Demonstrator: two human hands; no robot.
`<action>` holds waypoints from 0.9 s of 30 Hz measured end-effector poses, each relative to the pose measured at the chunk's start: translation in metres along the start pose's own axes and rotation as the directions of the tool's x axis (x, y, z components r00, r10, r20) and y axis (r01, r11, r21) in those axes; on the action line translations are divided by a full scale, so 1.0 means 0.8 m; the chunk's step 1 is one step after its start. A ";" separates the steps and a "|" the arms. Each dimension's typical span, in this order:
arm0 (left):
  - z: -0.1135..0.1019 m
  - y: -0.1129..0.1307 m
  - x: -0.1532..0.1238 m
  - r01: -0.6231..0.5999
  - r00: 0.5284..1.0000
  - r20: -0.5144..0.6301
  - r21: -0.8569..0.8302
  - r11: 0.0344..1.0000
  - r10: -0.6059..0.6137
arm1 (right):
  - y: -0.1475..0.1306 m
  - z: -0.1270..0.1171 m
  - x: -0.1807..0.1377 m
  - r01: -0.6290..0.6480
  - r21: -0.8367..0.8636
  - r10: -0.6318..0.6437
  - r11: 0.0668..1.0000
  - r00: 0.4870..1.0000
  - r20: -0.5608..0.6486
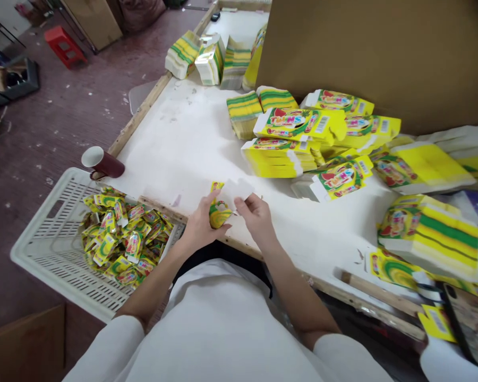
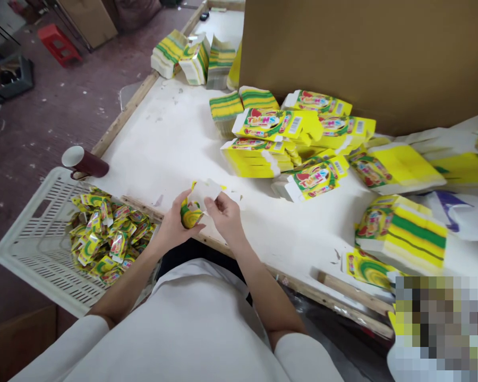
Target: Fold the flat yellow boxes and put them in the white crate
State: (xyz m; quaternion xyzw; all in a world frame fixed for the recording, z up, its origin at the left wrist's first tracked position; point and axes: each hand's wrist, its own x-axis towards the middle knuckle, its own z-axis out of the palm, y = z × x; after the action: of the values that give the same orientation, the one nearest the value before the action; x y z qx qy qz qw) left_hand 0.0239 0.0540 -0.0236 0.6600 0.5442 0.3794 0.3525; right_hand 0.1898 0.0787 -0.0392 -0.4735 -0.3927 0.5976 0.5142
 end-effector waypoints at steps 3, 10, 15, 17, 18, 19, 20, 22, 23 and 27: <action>0.002 -0.001 -0.007 -0.091 0.996 0.033 0.143 0.985 0.088 | 0.001 0.001 0.007 -0.359 0.224 0.338 0.906 0.932 0.127; 0.000 0.000 -0.005 0.029 0.999 0.028 0.183 0.983 -0.035 | 0.018 0.006 -0.019 -0.252 0.317 0.146 0.914 0.935 0.323; 0.004 0.006 -0.004 -0.071 0.990 0.136 0.216 0.974 0.042 | 0.007 0.012 -0.018 -0.260 0.290 0.188 0.921 0.948 0.255; 0.006 0.007 -0.004 -0.099 0.985 0.162 0.284 0.954 0.055 | 0.006 0.013 -0.010 -0.287 0.251 0.212 0.924 0.934 0.288; 0.007 0.006 -0.004 -0.109 0.983 0.179 0.324 0.940 0.052 | 0.007 0.012 -0.006 -0.288 0.222 0.216 0.932 0.930 0.299; 0.007 0.005 -0.003 -0.114 0.979 0.200 0.358 0.927 0.043 | 0.010 0.012 -0.004 -0.275 0.184 0.212 0.944 0.929 0.302; 0.007 0.003 -0.003 -0.114 0.975 0.221 0.375 0.920 0.031 | 0.013 0.011 -0.002 -0.244 0.137 0.196 0.960 0.935 0.295; 0.007 -0.003 0.000 -0.108 0.967 0.253 0.368 0.924 0.012 | 0.019 0.010 -0.006 -0.126 0.007 0.120 0.992 0.957 0.265; 0.007 -0.006 0.001 -0.098 0.966 0.258 0.353 0.931 0.004 | 0.022 0.009 -0.010 -0.050 -0.069 0.066 0.996 0.963 0.260; 0.009 -0.018 0.009 -0.105 0.967 0.254 0.288 0.952 0.029 | 0.025 0.011 -0.031 0.227 -0.319 -0.110 0.920 0.932 0.345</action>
State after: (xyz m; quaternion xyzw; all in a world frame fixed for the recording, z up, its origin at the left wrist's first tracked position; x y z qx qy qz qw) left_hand 0.0243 0.0628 -0.0387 0.7660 0.5242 0.2194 0.3005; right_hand 0.1768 0.0512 -0.0518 -0.4187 -0.6117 0.5391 0.3999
